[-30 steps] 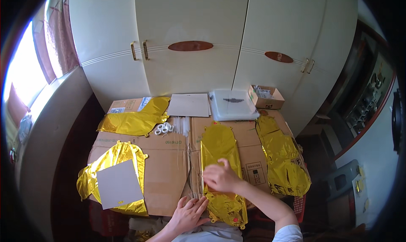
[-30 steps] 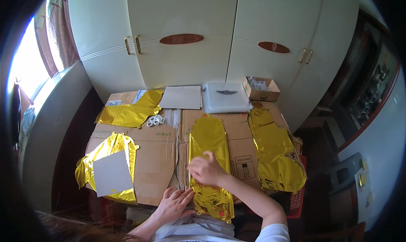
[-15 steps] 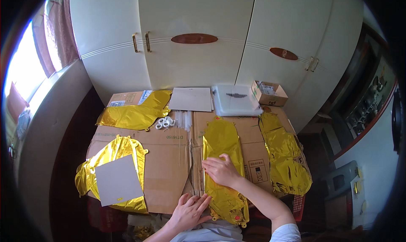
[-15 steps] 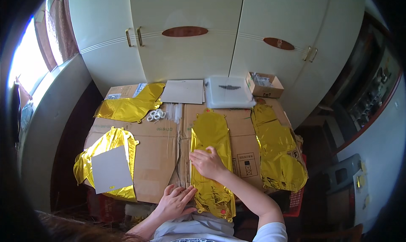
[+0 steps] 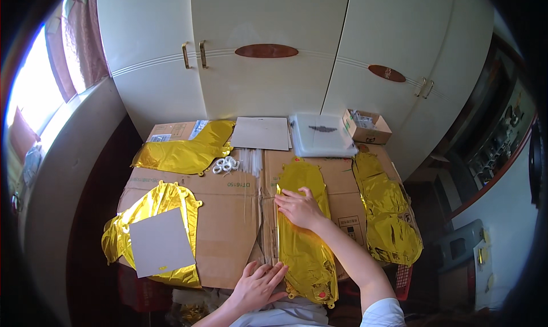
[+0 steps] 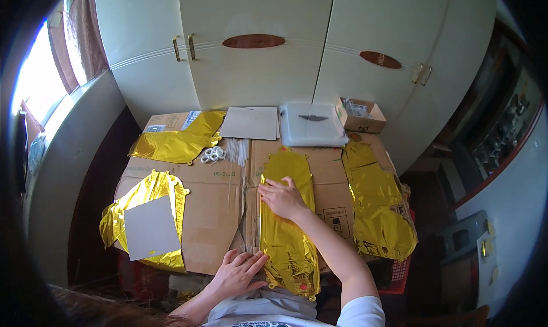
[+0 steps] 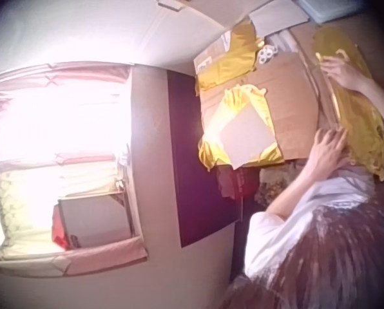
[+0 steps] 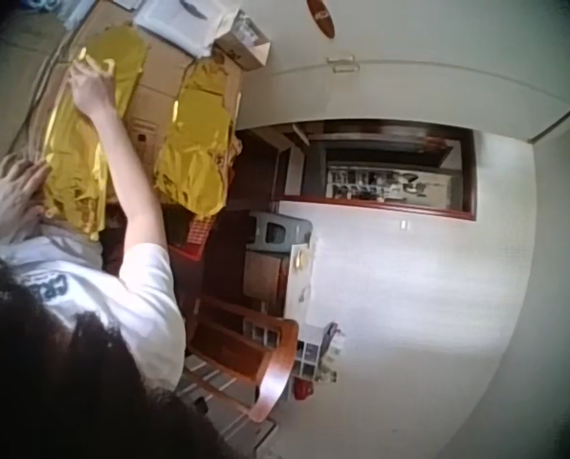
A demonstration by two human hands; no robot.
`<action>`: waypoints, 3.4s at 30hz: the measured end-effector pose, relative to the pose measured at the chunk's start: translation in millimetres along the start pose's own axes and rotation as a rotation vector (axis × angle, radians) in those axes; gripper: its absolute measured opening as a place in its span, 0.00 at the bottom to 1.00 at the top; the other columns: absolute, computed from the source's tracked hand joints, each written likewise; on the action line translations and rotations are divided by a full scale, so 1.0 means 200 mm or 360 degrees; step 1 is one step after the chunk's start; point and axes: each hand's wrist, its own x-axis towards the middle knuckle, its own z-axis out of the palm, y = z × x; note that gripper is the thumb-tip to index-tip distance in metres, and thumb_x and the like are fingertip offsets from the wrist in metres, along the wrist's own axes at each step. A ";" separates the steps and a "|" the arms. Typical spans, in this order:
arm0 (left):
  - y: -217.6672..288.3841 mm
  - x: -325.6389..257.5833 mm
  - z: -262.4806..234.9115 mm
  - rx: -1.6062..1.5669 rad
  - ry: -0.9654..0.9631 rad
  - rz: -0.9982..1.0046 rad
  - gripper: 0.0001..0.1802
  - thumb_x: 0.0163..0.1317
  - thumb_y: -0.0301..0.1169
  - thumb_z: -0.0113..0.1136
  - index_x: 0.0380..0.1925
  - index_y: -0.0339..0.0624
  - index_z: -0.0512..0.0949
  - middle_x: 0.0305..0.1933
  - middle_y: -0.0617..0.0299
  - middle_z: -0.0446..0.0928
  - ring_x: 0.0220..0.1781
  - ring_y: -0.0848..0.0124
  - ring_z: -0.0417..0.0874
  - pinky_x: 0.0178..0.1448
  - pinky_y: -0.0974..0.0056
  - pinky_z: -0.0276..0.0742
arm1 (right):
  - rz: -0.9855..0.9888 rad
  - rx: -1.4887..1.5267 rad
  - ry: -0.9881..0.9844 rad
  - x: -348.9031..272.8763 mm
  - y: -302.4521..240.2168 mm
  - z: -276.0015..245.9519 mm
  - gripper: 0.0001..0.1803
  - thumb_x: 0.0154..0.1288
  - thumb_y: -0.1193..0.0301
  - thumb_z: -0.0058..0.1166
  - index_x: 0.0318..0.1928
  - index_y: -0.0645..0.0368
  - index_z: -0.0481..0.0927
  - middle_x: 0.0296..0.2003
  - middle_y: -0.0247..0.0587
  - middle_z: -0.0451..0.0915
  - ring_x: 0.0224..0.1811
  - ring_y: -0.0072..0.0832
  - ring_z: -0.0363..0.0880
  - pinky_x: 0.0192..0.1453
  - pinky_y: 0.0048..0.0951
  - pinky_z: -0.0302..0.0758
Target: Folding and flattening gold foil letter-shaped balloons on a table.
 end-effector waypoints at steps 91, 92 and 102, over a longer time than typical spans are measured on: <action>0.04 0.00 0.01 0.0187 0.0155 0.0019 0.35 0.61 0.59 0.54 0.60 0.47 0.73 0.63 0.68 0.73 0.57 0.69 0.73 0.66 0.55 0.62 | 0.0643 0.0432 -0.0105 0.04 0.49 0.01 0.26 0.71 0.63 0.44 0.67 0.56 0.66 0.66 0.47 0.68 0.71 0.42 0.63 0.76 0.46 0.54; 0.05 0.00 0.00 0.0193 0.0172 0.0026 0.34 0.61 0.58 0.54 0.60 0.47 0.74 0.63 0.68 0.73 0.56 0.70 0.74 0.65 0.56 0.63 | 0.0653 0.0441 -0.0098 0.03 0.50 0.02 0.27 0.72 0.62 0.43 0.68 0.56 0.65 0.68 0.47 0.66 0.72 0.41 0.61 0.76 0.46 0.53; 0.01 -0.02 -0.06 -0.0085 0.0090 -0.0042 0.37 0.63 0.58 0.54 0.65 0.46 0.69 0.68 0.60 0.67 0.61 0.63 0.70 0.68 0.52 0.60 | 0.0588 0.0613 0.0127 -0.22 0.41 -0.19 0.28 0.75 0.64 0.41 0.71 0.56 0.59 0.73 0.45 0.58 0.77 0.40 0.49 0.79 0.52 0.42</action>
